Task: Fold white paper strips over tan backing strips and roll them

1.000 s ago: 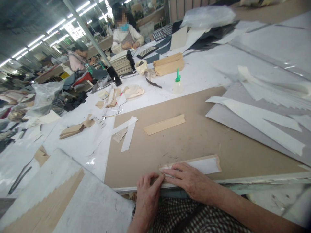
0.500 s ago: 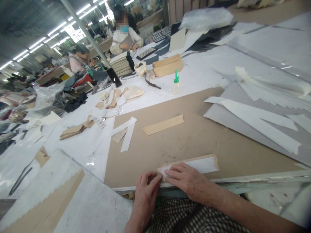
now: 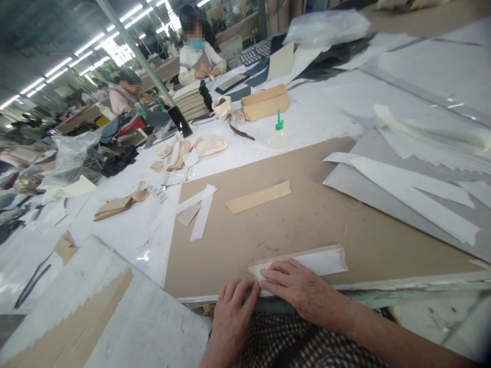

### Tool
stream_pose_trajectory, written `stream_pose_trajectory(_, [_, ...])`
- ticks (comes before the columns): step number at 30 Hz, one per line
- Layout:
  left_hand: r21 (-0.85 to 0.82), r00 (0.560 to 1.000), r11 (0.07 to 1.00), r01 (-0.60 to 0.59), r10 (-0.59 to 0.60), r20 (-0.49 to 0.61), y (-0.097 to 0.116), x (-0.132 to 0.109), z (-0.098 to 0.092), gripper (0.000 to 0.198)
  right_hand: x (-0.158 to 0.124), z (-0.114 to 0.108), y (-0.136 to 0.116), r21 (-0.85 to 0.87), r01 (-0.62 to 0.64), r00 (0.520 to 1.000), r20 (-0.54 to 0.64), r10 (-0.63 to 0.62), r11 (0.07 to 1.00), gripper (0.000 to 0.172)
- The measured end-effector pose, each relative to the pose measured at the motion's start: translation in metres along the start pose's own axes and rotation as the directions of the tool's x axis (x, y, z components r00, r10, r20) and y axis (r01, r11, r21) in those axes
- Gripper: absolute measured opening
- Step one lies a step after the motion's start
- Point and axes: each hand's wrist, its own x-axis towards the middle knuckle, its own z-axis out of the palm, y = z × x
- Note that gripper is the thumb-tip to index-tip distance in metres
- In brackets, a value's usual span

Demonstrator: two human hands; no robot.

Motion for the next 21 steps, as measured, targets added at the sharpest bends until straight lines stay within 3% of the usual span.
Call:
stream_pose_trajectory(5, [-0.254,0.977,0.950,0.182,-0.204,-0.064,-0.002,0.005,0.000,0.036,-0.002,0.003,0.001,-0.021,-0.005,1.000,-0.020,0.005,1.000,0.033])
stream_pose_trajectory(10, [-0.132,0.976,0.977,0.167,-0.183,-0.119,-0.005,0.009,0.006,0.035,-0.003,0.003,0.000,-0.034,-0.015,1.000,-0.022,0.014,0.999,0.033])
stream_pose_trajectory(21, [-0.010,0.991,0.991,0.130,-0.130,0.005,-0.006,0.009,0.007,0.039,-0.001,0.005,-0.002,-0.071,-0.022,0.998,-0.061,0.018,0.997,0.028])
